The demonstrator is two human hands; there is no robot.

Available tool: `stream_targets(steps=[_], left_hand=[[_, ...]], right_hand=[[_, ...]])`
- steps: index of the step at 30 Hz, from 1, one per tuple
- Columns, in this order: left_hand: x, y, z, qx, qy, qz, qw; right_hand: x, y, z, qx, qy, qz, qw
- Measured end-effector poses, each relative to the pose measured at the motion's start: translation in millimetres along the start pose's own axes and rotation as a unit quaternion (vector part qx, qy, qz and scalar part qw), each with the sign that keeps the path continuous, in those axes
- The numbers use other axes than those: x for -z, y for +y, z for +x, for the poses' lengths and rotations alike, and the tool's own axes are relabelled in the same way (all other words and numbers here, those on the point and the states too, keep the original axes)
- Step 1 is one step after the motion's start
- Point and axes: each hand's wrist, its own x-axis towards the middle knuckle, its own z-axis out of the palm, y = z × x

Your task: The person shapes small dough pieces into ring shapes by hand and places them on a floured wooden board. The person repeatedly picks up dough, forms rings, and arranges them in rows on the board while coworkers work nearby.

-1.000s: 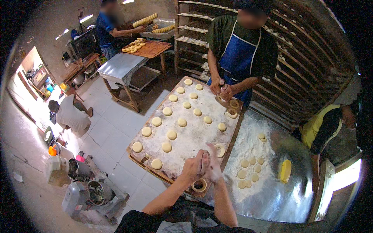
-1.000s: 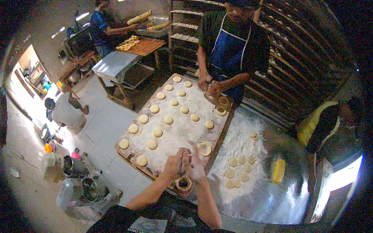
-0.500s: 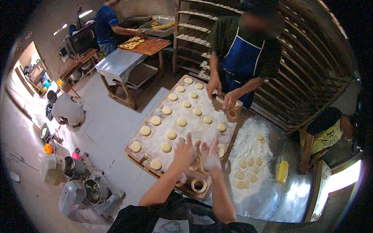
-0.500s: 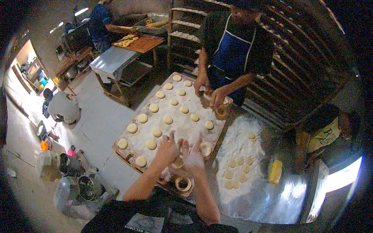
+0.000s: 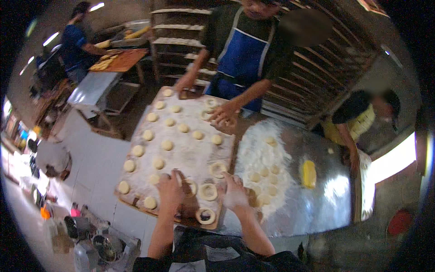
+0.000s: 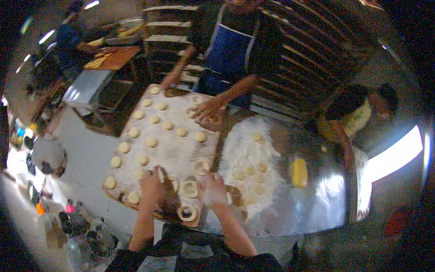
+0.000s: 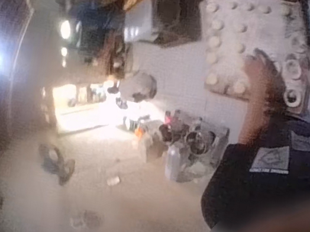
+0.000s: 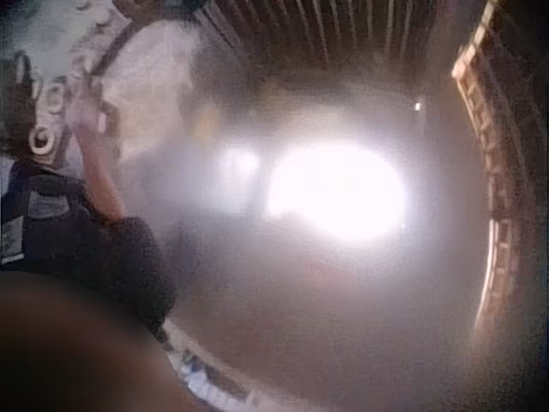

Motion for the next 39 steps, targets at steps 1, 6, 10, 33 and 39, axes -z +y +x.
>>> stream_targets(steps=[1,6,10,33,39], left_hand=[[2,7,-2,-0.009,0.016,-0.002,1.000],[-8,64,-7,-0.098,0.058,-0.034,0.993],[-59,138,-19,-0.195,-0.037,-0.112,0.974],[-95,277,-93,-0.253,0.105,-0.266,0.924],[-105,270,-103,-0.175,-0.071,-0.564,0.804]], right_hand=[[14,27,-6,0.012,0.029,0.025,0.999],[64,140,-30,-0.087,0.084,0.027,0.992],[54,153,-19,-0.048,0.033,-0.140,0.988],[90,175,-27,0.055,0.093,0.354,0.929],[120,170,-38,-0.002,-0.168,0.813,0.558]])
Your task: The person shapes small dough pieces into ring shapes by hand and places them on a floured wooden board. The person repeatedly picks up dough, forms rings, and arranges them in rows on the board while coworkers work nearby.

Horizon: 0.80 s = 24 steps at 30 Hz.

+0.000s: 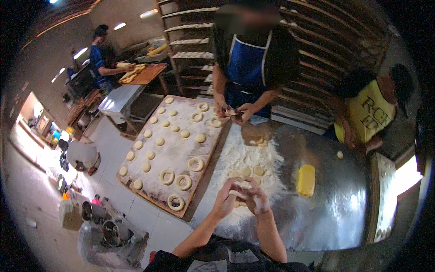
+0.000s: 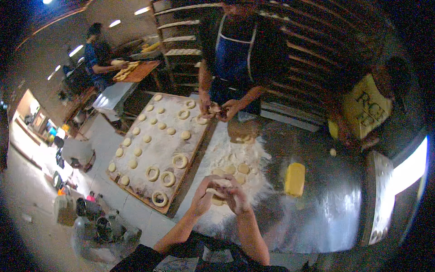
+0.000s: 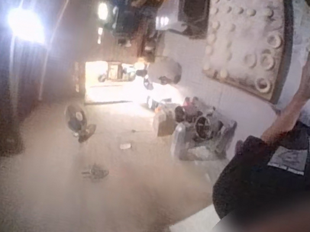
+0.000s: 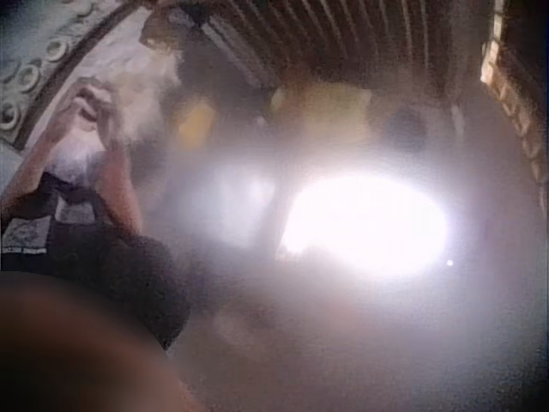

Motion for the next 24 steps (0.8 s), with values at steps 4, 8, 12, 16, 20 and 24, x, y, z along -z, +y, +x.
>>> stream_targets(steps=[4,8,12,16,20,24], left_hand=[[4,-5,-16,-0.021,0.020,-0.184,0.983],[11,-7,-24,0.024,0.150,0.313,0.938],[32,2,-33,-0.138,0.220,0.308,0.915],[69,13,-30,-0.018,0.317,0.196,0.928],[101,25,-40,-0.132,0.283,0.272,0.910],[133,35,-52,-0.045,0.268,0.288,0.918]], right_hand=[[-14,-3,5,-0.063,0.054,-0.190,0.978],[-16,24,25,0.003,-0.033,-0.266,0.963],[-17,56,38,0.087,-0.117,-0.460,0.876],[-42,76,41,-0.001,-0.215,-0.069,0.974],[-85,99,43,-0.001,-0.085,-0.193,0.977],[-113,121,55,0.087,-0.082,-0.209,0.971]])
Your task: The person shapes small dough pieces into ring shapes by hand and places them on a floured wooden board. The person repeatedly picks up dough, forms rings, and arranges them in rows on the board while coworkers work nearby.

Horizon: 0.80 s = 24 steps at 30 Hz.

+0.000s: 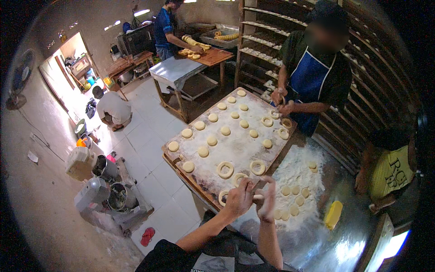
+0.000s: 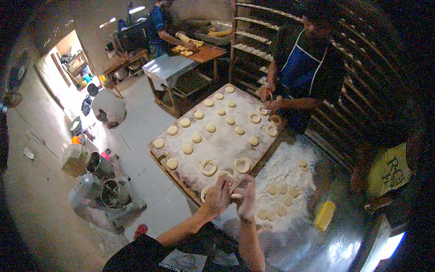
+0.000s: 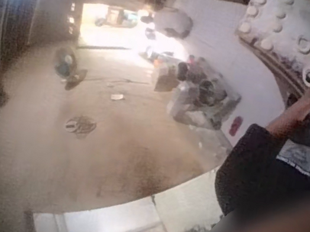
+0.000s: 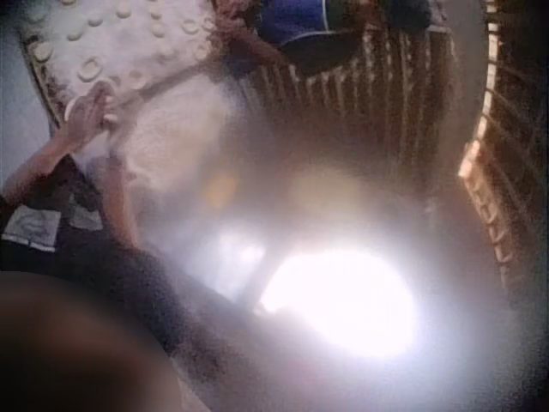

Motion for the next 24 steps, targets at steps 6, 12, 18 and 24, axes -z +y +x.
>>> stream_targets(steps=[6,12,18,24], left_hand=[[44,-32,19,0.061,-0.089,-0.003,0.994],[71,-55,32,0.028,-0.096,-0.038,0.994],[100,-65,50,0.119,-0.136,-0.002,0.984],[128,-91,83,0.126,-0.084,0.384,0.911]], right_hand=[[-25,37,21,-0.023,-0.011,-0.022,0.999],[-47,53,30,-0.045,-0.052,-0.221,0.973],[-93,66,51,-0.069,-0.039,-0.320,0.944],[-104,51,64,-0.098,0.168,-0.582,0.790]])
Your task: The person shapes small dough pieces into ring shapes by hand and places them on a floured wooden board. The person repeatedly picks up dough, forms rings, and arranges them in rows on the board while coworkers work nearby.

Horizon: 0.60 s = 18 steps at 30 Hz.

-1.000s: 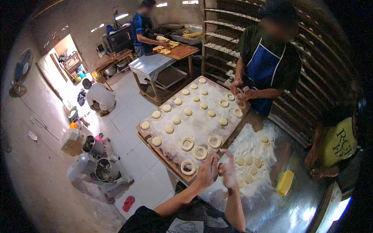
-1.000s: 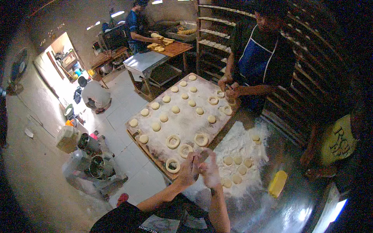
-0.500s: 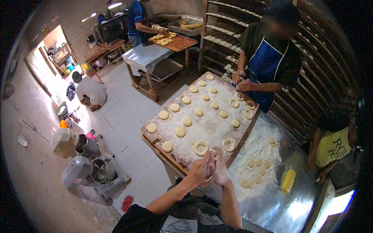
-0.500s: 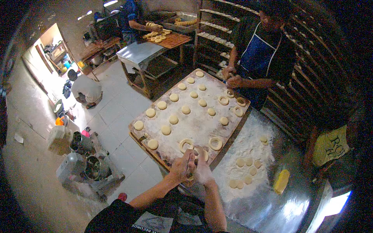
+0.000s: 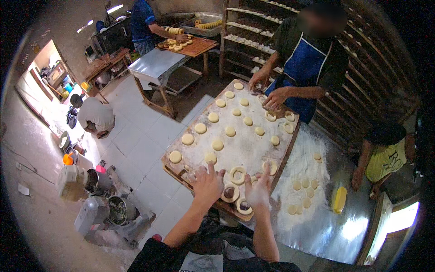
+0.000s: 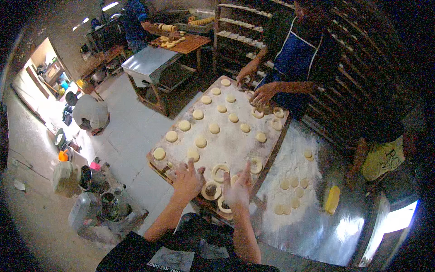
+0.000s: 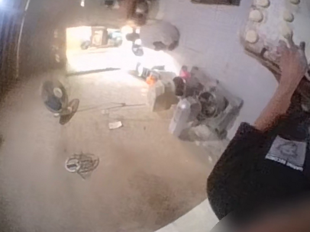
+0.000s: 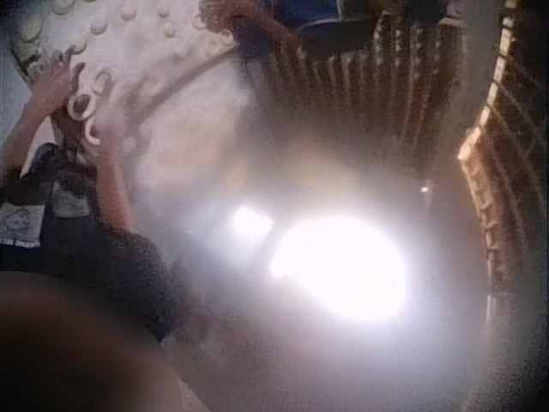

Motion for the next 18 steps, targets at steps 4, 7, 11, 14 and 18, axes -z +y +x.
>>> stream_targets(steps=[4,7,11,14,18], left_hand=[[-6,-21,-8,-0.065,-0.032,0.034,0.997],[-18,-21,-21,-0.118,-0.065,0.036,0.990],[-24,-19,-24,-0.113,-0.071,0.008,0.991],[-19,-23,-20,-0.120,-0.080,-0.006,0.990],[-14,-36,-25,-0.111,-0.044,-0.040,0.992]], right_hand=[[-6,7,-10,0.090,-0.018,-0.121,0.988],[-30,13,-18,0.135,-0.067,-0.238,0.960],[-47,17,-24,0.151,-0.042,-0.300,0.941],[-39,11,-20,0.132,-0.079,-0.286,0.946],[-29,-3,8,0.127,-0.150,-0.177,0.964]])
